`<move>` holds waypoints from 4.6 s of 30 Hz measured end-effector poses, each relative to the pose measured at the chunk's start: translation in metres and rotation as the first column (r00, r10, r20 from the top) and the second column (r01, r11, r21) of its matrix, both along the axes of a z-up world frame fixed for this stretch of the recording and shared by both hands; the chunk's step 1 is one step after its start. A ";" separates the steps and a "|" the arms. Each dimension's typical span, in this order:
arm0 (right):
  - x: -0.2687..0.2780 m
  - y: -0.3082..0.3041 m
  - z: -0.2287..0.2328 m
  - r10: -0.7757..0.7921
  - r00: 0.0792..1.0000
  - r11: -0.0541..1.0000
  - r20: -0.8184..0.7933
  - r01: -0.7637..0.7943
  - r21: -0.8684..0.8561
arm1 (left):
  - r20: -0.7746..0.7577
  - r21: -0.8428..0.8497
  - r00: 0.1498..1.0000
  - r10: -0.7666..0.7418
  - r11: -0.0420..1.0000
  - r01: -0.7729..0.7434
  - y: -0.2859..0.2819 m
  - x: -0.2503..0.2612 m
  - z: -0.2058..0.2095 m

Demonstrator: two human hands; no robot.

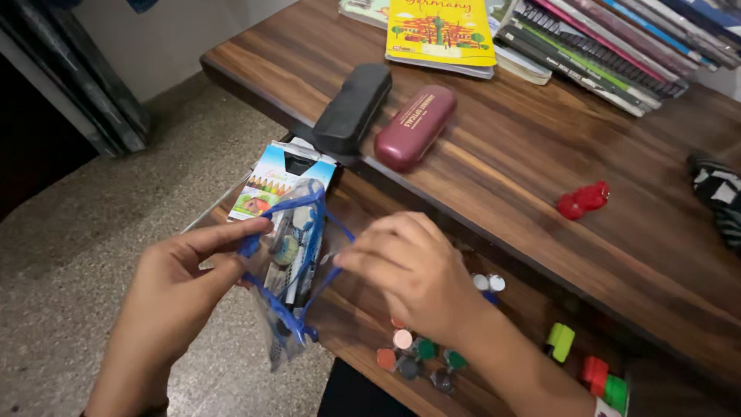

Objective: The person wipes a wooden desk with a striped cloth, then places various stationery items including a pencil sharpener, eraser, and tweezers into a blue mesh pouch. They also place a box of colored pencils and several paint pots into the pouch before zipping it closed.

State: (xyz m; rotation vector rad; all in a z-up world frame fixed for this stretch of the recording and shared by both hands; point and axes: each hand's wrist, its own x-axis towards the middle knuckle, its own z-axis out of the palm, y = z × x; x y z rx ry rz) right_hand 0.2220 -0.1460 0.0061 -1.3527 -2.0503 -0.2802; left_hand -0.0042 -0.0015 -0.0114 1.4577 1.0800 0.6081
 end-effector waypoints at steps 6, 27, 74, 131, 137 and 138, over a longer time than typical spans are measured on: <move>-0.024 0.008 0.004 0.191 0.902 0.973 -0.386 -0.226 -0.045 | 0.035 -0.011 0.999 -0.019 1.000 0.020 0.001 -0.001 0.003; -0.047 0.030 -0.030 -0.079 0.995 0.996 -0.054 0.076 -0.046 | 0.106 -0.013 0.992 -0.067 0.998 0.069 -0.002 -0.001 -0.013; -0.065 0.012 -0.062 -0.308 0.931 0.898 -0.195 0.216 -0.385 | -0.149 -0.031 0.975 0.163 0.985 -0.169 -0.001 -0.044 0.026; 0.030 -0.022 -0.003 -0.447 0.823 0.732 0.349 0.561 -0.387 | 0.110 0.088 0.987 -0.118 0.990 0.109 -0.021 0.029 0.047; 0.049 -0.084 0.015 -0.564 0.822 0.789 0.083 0.565 -0.241 | 0.143 0.150 0.962 -0.232 0.966 0.211 -0.030 0.036 0.044; 0.053 -0.095 0.017 -0.577 0.815 0.787 0.057 0.573 -0.229 | 0.155 0.150 0.956 -0.250 0.962 0.228 -0.033 0.038 0.046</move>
